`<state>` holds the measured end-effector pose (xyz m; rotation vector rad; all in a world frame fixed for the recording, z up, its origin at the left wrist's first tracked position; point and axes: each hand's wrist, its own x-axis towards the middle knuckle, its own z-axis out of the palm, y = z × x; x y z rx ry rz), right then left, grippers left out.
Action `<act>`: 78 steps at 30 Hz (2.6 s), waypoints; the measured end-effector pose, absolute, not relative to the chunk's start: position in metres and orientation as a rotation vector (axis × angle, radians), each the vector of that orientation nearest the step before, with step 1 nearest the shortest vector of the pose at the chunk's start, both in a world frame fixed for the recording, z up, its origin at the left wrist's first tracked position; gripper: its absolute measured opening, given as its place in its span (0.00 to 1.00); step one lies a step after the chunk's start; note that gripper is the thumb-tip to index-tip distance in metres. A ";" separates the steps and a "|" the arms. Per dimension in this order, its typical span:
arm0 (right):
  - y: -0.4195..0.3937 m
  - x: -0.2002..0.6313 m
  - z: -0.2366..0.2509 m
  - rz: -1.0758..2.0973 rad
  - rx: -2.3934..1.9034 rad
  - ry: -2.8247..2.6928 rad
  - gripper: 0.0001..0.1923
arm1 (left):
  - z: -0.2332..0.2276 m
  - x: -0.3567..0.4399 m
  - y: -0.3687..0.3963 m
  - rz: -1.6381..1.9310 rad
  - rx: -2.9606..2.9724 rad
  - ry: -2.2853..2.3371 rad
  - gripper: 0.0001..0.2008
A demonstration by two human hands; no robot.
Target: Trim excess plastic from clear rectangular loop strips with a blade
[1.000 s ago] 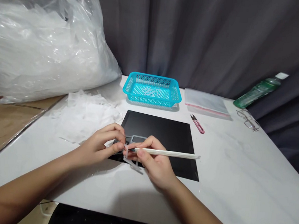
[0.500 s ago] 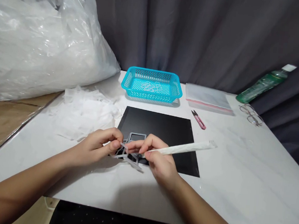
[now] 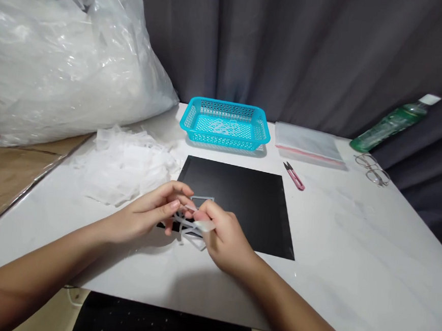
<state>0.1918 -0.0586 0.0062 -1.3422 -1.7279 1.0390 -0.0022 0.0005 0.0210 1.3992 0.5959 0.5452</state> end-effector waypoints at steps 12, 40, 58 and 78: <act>-0.054 0.199 0.010 0.813 -1.378 -1.835 0.12 | 0.014 -0.008 0.001 0.569 2.062 0.728 0.14; -0.060 0.181 0.016 1.714 -0.799 -0.627 0.07 | 0.013 -0.011 0.010 0.824 2.614 0.654 0.37; -0.068 0.176 0.016 1.706 -0.882 -0.645 0.09 | 0.024 -0.009 0.002 1.130 2.365 0.421 0.12; -0.075 0.179 0.011 1.812 -0.791 -0.728 0.09 | 0.028 -0.011 0.000 1.162 2.354 0.443 0.14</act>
